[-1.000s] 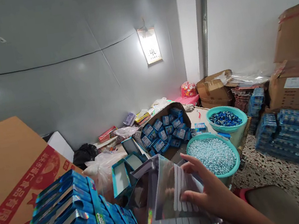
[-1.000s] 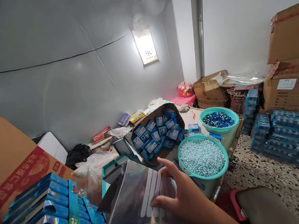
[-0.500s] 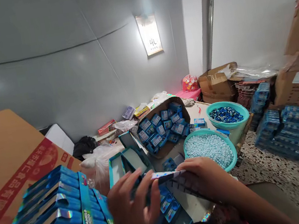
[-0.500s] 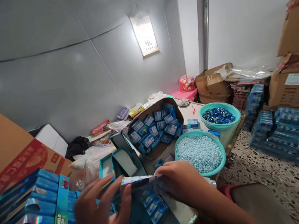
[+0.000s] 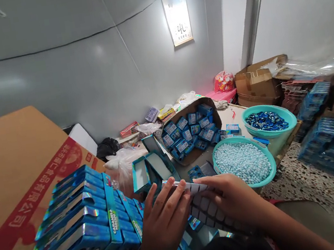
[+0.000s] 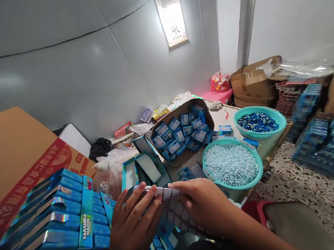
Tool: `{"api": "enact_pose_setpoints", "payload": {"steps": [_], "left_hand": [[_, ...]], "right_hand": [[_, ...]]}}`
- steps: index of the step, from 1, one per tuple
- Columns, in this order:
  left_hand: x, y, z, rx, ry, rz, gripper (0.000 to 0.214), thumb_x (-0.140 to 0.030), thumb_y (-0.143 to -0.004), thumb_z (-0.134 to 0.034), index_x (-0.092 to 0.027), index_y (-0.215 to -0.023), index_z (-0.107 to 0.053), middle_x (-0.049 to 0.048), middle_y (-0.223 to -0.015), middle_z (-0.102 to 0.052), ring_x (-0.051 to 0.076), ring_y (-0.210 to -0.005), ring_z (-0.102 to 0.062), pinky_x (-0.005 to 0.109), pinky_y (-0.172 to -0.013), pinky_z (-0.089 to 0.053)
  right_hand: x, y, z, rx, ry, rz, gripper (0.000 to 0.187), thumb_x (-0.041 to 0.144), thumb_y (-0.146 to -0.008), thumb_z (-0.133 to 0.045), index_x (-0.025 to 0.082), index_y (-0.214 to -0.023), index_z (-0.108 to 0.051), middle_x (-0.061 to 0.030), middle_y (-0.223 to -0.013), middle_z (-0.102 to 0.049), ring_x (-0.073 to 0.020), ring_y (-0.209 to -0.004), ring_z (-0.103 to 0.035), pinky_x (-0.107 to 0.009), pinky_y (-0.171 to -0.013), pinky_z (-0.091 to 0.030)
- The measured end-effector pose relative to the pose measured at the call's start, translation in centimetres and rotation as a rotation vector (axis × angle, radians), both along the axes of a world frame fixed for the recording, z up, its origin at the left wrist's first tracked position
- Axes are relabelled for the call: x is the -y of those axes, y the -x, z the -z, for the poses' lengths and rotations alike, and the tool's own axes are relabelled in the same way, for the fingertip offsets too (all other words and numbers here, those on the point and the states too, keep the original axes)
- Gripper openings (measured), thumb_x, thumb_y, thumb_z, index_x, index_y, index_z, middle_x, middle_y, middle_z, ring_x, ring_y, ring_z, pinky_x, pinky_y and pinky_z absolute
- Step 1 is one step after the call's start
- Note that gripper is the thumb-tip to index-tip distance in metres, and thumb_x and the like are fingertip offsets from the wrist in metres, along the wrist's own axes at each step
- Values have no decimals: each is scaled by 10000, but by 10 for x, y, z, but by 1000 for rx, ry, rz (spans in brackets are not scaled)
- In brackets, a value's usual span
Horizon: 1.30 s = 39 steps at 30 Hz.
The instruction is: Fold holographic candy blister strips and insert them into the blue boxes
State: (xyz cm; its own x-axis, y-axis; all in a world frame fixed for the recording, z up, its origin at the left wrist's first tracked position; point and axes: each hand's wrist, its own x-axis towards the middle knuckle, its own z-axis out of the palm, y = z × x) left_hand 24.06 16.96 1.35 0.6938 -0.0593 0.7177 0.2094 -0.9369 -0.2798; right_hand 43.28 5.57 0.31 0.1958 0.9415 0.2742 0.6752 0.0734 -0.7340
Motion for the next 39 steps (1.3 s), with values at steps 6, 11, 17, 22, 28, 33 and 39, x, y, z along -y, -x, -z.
{"api": "enact_pose_setpoints", "payload": {"steps": [6, 11, 17, 22, 28, 33, 39], "left_hand": [[17, 21, -13, 146, 400, 152, 188, -47, -844, -646, -213, -930, -654, -19, -940, -779, 136, -972, -726, 360, -1097, -480], [30, 59, -47, 550, 669, -78, 211, -38, -812, -675, -227, -900, -639, -29, -855, -749, 119, -796, -731, 247, -791, -617], [-9, 101, -100, 1035, 1024, -323, 178, -280, -700, -838, -198, -760, -692, -33, -692, -716, 86, -656, -680, 140, -626, -547], [-28, 112, -124, 1190, 1347, -196, 383, -347, -439, -951, -169, -661, -695, -16, -640, -708, 108, -626, -669, 197, -665, -563], [-42, 110, -137, 1060, 1601, -126, 405, -314, -416, -953, -148, -696, -713, 4, -692, -718, 150, -642, -692, 221, -592, -541], [-67, 104, -143, 962, 1743, -137, 250, -175, -556, -859, -127, -755, -716, 28, -699, -713, 148, -629, -680, 217, -542, -516], [-87, 103, -141, 954, 1774, -158, 187, -154, -613, -813, -128, -757, -696, 1, -691, -690, 111, -593, -657, 177, -493, -477]], "right_hand": [[-20, -4, 24, -5, -169, 230, 473, 268, -862, -617, 270, -1335, -596, -78, -1076, -771, -278, -907, -753, -354, -700, -601], [-43, 3, 29, 39, -171, 275, 412, 282, -885, -556, 284, -1297, -571, -68, -1032, -750, -248, -803, -735, -326, -646, -562], [-72, 25, 10, -40, -194, 45, 238, 242, -930, -436, 243, -977, -669, -53, -1046, -656, -191, -886, -656, -305, -775, -520], [-105, 41, -14, -58, -345, -53, 330, 218, -918, -410, 203, -981, -734, -89, -1045, -621, -205, -932, -629, -330, -826, -503], [-154, 77, -77, 22, -515, -187, 341, 265, -970, -409, 162, -890, -724, -104, -994, -590, -229, -1014, -564, -366, -915, -440], [-177, 107, -103, -33, -473, -262, 487, 464, -1022, -382, 177, -812, -715, -52, -842, -527, -207, -906, -546, -343, -817, -423], [-192, 121, -107, -64, -509, -315, 249, 344, -968, -563, 190, -976, -758, -36, -882, -558, -175, -917, -560, -296, -820, -421]]}}
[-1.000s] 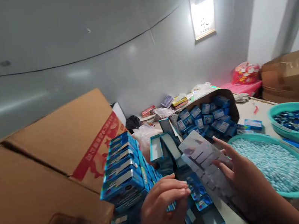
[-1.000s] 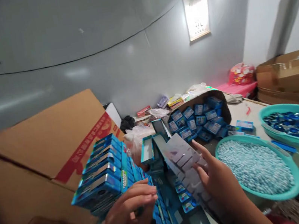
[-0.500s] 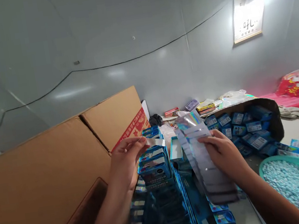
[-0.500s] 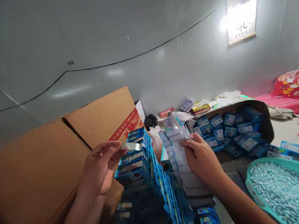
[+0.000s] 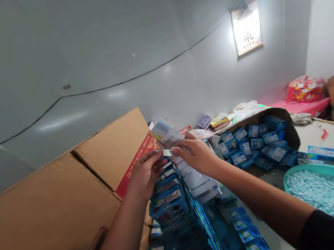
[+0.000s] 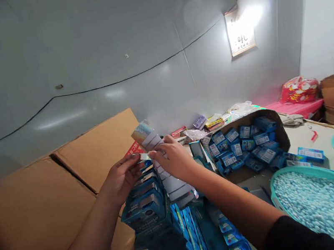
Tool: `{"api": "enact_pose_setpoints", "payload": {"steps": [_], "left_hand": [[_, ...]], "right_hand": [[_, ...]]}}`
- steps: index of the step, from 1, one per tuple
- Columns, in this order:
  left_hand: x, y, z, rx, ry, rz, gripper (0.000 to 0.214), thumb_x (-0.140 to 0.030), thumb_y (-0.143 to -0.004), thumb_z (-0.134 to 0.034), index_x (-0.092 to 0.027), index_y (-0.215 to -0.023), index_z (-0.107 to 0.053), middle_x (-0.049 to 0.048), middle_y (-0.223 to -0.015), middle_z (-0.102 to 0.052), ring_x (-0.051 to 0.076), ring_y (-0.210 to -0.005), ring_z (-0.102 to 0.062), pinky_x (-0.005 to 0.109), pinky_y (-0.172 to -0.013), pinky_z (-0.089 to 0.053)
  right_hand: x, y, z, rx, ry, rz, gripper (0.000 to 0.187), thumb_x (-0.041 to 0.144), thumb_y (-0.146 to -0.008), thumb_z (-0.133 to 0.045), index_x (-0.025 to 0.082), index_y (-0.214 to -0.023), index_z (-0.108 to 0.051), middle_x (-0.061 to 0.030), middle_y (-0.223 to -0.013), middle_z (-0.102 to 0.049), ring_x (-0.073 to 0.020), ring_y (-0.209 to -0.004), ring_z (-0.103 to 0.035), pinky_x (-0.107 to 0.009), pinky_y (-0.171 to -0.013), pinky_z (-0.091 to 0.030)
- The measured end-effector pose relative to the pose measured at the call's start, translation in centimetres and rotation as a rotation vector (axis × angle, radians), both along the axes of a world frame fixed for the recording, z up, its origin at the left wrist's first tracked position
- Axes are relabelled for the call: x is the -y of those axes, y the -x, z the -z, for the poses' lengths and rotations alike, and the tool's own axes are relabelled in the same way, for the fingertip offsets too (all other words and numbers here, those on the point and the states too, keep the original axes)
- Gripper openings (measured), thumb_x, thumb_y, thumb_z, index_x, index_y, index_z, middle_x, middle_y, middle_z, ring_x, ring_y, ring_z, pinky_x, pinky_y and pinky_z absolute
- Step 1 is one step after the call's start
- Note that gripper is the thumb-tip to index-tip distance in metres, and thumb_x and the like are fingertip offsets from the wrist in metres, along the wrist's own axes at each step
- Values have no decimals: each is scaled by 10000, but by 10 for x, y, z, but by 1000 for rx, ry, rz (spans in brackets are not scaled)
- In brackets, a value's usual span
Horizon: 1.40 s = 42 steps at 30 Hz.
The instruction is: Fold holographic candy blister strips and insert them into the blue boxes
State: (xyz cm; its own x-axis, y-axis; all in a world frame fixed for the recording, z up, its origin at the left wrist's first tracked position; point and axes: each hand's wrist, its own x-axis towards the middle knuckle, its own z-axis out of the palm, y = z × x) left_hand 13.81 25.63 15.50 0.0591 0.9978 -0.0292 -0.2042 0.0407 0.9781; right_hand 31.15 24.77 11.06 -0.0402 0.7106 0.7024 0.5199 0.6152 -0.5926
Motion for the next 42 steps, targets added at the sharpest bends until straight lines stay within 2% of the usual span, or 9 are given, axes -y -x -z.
{"api": "enact_pose_setpoints", "payload": {"steps": [10, 14, 20, 26, 30, 32, 34, 38, 42], "left_hand": [[-38, 13, 10, -12, -31, -22, 379, -279, -508, -889, -127, -796, -695, 3, -668, -678, 122, -603, -641, 188, -489, -457], [-53, 15, 14, -7, -11, -23, 418, -307, -484, -909, -138, -799, -692, -16, -620, -659, 93, -555, -606, 164, -466, -431], [-54, 15, 20, -42, -27, -40, 471, -324, -457, -923, -140, -829, -699, -27, -618, -660, 70, -544, -589, 134, -456, -401], [-54, 17, 30, -186, -129, -53, 494, -423, -503, -913, -136, -839, -693, -32, -507, -594, 47, -447, -468, 130, -422, -342], [-53, 15, 27, -198, -117, -33, 526, -437, -449, -929, -135, -805, -687, -41, -535, -576, 49, -481, -490, 124, -426, -340], [-52, 14, 24, -200, -108, -28, 530, -447, -440, -927, -140, -799, -688, -47, -535, -566, 47, -480, -484, 126, -424, -331], [-51, 13, 23, -207, -100, -34, 523, -451, -447, -922, -145, -804, -693, -49, -520, -563, 48, -475, -477, 130, -424, -326], [-48, 13, 20, -172, -89, -61, 510, -425, -443, -924, -147, -809, -703, -27, -554, -616, 65, -527, -539, 139, -474, -382], [-47, 11, 19, -188, -107, -77, 476, -420, -487, -908, -147, -827, -719, -17, -579, -641, 65, -533, -549, 148, -494, -392]], "right_hand": [[-24, -22, -10, 206, 60, 126, 206, 123, -904, -566, 157, -811, -746, -50, -852, -579, -163, -816, -556, -271, -785, -402], [-49, -46, 9, 267, 189, 272, 238, 58, -877, -491, 126, -989, -689, -119, -1057, -590, -190, -911, -558, -286, -849, -393], [-57, -70, 114, 163, 616, 265, 330, 97, -750, -633, 209, -1054, -574, -13, -853, -609, -187, -819, -577, -261, -696, -397], [20, -62, 255, 74, 1040, 332, 299, 11, -654, -550, 225, -850, -477, 68, -581, -514, -164, -547, -580, -238, -507, -409], [43, -60, 302, 136, 1102, 407, 305, -5, -624, -567, 215, -831, -531, -38, -747, -646, -272, -786, -679, -358, -687, -511], [32, -60, 292, 180, 1017, 435, 316, 5, -652, -585, 186, -911, -595, -161, -1055, -667, -340, -1057, -640, -444, -857, -494], [12, -57, 256, 160, 825, 350, 281, 59, -758, -555, 166, -1002, -644, -204, -1244, -604, -336, -1190, -577, -466, -966, -453], [-23, -36, 137, -245, 444, -132, 328, 340, -947, -474, 175, -1164, -655, -134, -1135, -683, -253, -1124, -625, -422, -985, -482], [-33, -2, 43, -411, 322, -462, 515, 493, -895, -603, 217, -1327, -557, -78, -1114, -675, -199, -1040, -653, -359, -892, -520]]}}
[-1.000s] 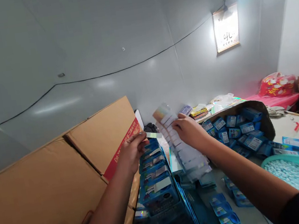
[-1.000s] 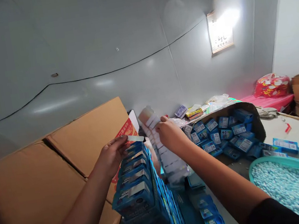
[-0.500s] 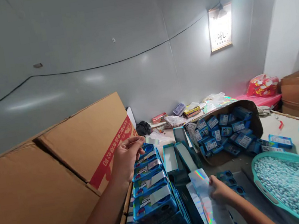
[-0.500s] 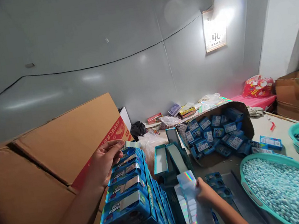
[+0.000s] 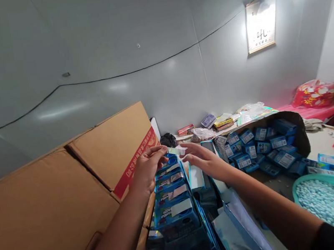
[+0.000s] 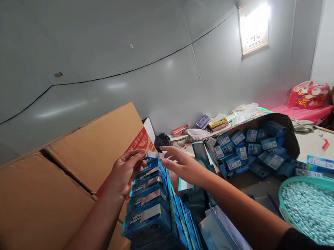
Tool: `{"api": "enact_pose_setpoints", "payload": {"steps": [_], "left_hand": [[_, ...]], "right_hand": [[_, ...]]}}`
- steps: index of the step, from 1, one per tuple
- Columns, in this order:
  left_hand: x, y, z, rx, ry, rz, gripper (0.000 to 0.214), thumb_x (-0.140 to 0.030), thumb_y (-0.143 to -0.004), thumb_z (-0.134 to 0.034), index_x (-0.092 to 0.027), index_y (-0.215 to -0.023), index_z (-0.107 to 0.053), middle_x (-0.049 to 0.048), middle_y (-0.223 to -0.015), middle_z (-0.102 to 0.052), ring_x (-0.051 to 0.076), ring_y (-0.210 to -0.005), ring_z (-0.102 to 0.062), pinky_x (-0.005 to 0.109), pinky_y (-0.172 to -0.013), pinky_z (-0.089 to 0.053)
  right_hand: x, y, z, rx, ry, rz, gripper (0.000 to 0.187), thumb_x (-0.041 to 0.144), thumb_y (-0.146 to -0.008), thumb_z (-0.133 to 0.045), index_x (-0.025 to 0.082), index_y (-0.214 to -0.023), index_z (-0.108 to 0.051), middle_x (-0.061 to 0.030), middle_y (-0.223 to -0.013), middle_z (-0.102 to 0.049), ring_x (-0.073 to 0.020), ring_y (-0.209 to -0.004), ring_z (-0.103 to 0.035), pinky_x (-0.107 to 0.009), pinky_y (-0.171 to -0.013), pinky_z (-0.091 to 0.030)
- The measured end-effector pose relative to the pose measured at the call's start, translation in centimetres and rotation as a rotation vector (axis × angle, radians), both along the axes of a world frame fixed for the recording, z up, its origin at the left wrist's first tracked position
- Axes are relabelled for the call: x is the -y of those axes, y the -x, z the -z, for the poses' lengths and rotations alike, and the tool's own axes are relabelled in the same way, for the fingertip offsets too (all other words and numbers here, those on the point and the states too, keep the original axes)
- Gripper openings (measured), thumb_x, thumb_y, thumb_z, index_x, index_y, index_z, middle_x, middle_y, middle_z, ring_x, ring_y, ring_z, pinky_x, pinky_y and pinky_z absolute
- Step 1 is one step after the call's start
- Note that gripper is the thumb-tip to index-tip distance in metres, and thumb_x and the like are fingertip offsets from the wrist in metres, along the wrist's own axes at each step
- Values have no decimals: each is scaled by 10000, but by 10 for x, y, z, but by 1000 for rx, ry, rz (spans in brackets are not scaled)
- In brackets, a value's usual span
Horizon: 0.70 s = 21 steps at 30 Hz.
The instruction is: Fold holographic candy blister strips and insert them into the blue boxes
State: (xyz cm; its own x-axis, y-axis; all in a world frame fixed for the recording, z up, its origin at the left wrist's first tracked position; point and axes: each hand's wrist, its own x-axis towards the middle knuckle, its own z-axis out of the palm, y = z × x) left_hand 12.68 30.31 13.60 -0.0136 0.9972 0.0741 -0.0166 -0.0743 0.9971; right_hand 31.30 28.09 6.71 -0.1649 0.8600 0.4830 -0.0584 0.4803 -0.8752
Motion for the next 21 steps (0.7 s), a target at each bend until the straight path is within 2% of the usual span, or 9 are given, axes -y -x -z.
{"api": "enact_pose_setpoints", "payload": {"steps": [2, 5, 7, 10, 15, 19, 21], "left_hand": [[-2, 0, 1, 3, -14, -4, 460, -412, -498, -904, -150, -830, -725, -15, -594, -651, 65, -523, -546, 155, -485, -380], [-6, 2, 5, 14, 4, -4, 432, -404, -508, -899, -156, -821, -736, -3, -630, -676, 72, -525, -560, 164, -478, -371], [-9, 4, 7, -31, -9, -21, 397, -415, -533, -888, -160, -802, -745, 14, -660, -698, 94, -553, -586, 180, -492, -386], [-13, 8, 10, -192, -115, -81, 335, -415, -578, -869, -163, -772, -765, 59, -745, -740, 158, -670, -653, 226, -591, -462], [-17, 13, 16, -381, -222, -156, 180, -316, -562, -870, -193, -628, -757, 97, -1112, -739, 244, -988, -680, 266, -766, -501], [-25, 19, 31, -449, -162, -60, 186, -330, -631, -823, -176, -596, -724, 119, -1163, -709, 263, -1076, -658, 299, -873, -497], [-32, 23, 41, -395, -136, -6, 231, -331, -609, -849, -161, -687, -712, 124, -1150, -697, 254, -1054, -659, 305, -857, -509]], "right_hand": [[-2, 16, -18, -104, 12, -24, 432, 494, -850, -656, 193, -1160, -647, -42, -927, -689, -170, -870, -666, -309, -773, -526], [-10, 31, -21, -278, 47, 27, 294, 453, -813, -675, 170, -891, -677, 11, -660, -625, -124, -641, -594, -276, -662, -491], [-16, 34, -17, -358, 61, 45, 276, 412, -781, -689, 183, -930, -654, 43, -598, -592, -112, -579, -557, -264, -620, -465], [-26, 33, -13, -399, 102, 45, 348, 374, -723, -709, 211, -1000, -575, 84, -551, -567, -105, -517, -523, -251, -567, -428], [-36, 35, -6, -434, 208, 0, 332, 316, -646, -703, 237, -832, -440, 115, -488, -520, -91, -443, -460, -217, -488, -357], [-41, 36, 8, -488, 367, -57, 419, 269, -564, -736, 243, -788, -384, 123, -494, -502, -73, -434, -419, -194, -464, -328], [-44, 37, 15, -487, 430, -104, 475, 309, -542, -773, 243, -784, -370, 118, -524, -498, -65, -455, -423, -187, -479, -333]]}}
